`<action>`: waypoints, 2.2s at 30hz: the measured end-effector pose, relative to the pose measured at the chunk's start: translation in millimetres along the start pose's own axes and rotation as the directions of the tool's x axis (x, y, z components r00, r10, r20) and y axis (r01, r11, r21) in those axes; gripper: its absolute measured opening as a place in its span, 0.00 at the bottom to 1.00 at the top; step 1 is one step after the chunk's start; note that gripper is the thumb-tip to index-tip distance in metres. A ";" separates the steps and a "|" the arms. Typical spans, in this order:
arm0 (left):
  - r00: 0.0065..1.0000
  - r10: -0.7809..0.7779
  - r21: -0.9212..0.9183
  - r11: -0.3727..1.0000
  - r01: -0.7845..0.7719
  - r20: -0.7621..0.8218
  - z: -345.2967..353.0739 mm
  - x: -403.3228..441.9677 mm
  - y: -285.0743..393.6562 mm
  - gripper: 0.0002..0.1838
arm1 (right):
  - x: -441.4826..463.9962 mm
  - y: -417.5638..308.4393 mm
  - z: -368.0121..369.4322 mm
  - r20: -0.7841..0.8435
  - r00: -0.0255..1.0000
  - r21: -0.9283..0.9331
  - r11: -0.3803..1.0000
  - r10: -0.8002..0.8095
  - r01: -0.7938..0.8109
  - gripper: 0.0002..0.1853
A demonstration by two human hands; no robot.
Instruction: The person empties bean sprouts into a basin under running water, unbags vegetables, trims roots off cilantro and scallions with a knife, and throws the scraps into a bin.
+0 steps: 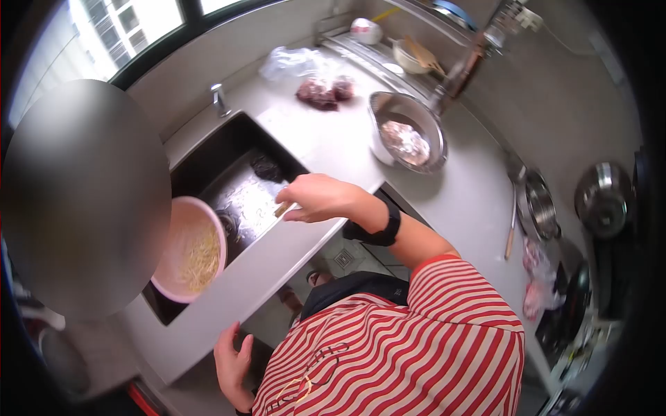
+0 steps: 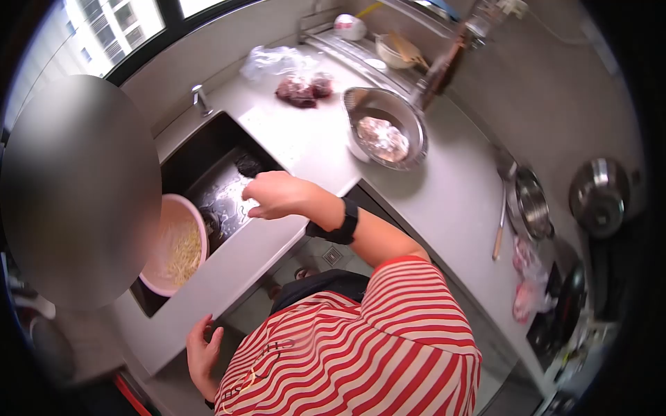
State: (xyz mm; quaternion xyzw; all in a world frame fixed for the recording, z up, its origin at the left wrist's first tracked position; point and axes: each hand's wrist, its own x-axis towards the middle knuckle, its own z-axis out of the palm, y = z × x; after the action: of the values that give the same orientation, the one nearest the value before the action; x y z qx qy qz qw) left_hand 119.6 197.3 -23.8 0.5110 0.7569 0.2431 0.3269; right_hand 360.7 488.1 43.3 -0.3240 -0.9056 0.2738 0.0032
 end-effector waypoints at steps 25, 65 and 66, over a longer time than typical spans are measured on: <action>0.274 0.574 0.050 0.374 -0.926 0.771 167.4 34.1 241.5 0.20 | -495.9 -195.8 -20.4 -0.602 0.779 0.018 0.973 -0.174 0.231 0.08; -0.930 -0.044 -0.916 -0.192 -0.351 0.366 513.4 -306.0 404.0 0.20 | -607.8 -381.3 72.3 -0.850 0.104 0.350 0.702 0.516 -0.620 0.15; -0.951 -0.006 -0.937 -0.174 -0.303 0.309 514.5 -323.9 397.7 0.19 | -616.8 -389.4 78.6 -0.838 0.154 0.284 0.660 0.523 -0.695 0.10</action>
State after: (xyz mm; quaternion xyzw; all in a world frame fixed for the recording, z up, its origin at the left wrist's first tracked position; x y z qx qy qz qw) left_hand 831.9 55.6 -8.4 0.8169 -0.4901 -0.1456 0.2668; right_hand 605.8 -163.0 276.3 -0.7498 -0.5745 -0.0339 0.3264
